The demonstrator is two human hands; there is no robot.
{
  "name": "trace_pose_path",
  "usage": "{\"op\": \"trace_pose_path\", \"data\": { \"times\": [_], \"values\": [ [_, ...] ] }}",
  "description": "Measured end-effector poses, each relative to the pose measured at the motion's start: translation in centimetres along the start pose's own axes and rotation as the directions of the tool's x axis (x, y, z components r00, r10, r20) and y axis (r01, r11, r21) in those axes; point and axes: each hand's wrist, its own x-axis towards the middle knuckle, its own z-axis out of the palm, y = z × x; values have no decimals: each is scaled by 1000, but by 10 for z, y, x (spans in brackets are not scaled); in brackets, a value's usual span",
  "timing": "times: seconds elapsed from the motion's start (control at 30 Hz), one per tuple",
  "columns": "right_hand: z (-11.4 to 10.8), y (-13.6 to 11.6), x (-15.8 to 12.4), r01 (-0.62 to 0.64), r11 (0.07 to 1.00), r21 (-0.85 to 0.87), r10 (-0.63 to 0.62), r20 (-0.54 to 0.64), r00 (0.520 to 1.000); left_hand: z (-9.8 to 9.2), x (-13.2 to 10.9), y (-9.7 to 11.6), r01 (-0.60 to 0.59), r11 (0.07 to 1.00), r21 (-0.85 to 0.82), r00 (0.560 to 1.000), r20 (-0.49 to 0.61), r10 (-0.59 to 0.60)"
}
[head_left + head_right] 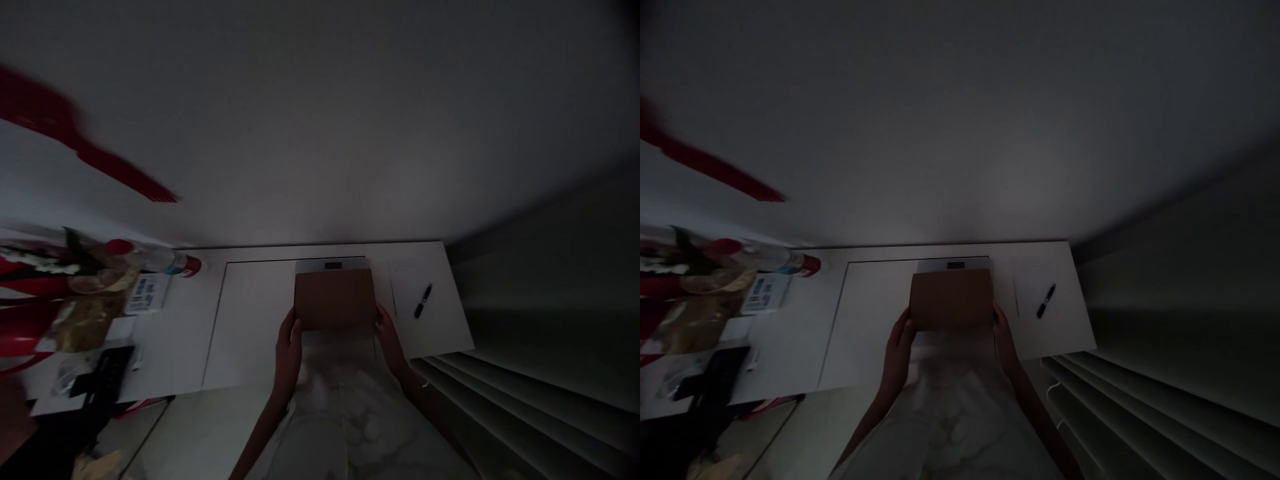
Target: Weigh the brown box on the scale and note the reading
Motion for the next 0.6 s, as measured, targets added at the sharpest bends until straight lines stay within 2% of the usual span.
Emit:
{"op": "trace_pose_path", "data": {
  "times": [0.2,0.27,0.33,0.4,0.43,0.47,0.5,0.6],
  "values": [
    [7,0,-6,47,994,100,-38,-97,995,-3,4,-8,-21,1000,19,1000,6,21],
    [3,4,-4,58,996,62,-49,-134,990,-5,7,-13,-45,998,34,999,-5,45],
    [-6,14,0,73,996,-40,-81,-257,963,-10,13,-25,-84,996,37,994,-66,86],
    [-21,30,2,54,974,-222,-150,-445,883,-17,23,-46,-138,987,88,967,-203,153],
    [-30,40,2,12,947,-320,-184,-514,838,-22,28,-61,-161,974,156,936,-290,202],
    [-40,50,2,-45,909,-414,-206,-543,814,-26,34,-77,-165,952,256,899,-359,252],
    [-50,60,0,-104,860,-500,-209,-530,822,-30,39,-94,-166,921,353,876,-376,302],
    [-73,84,-5,-182,648,-740,-181,-381,907,-38,46,-140,-238,783,574,867,-238,438]
  ]
}}
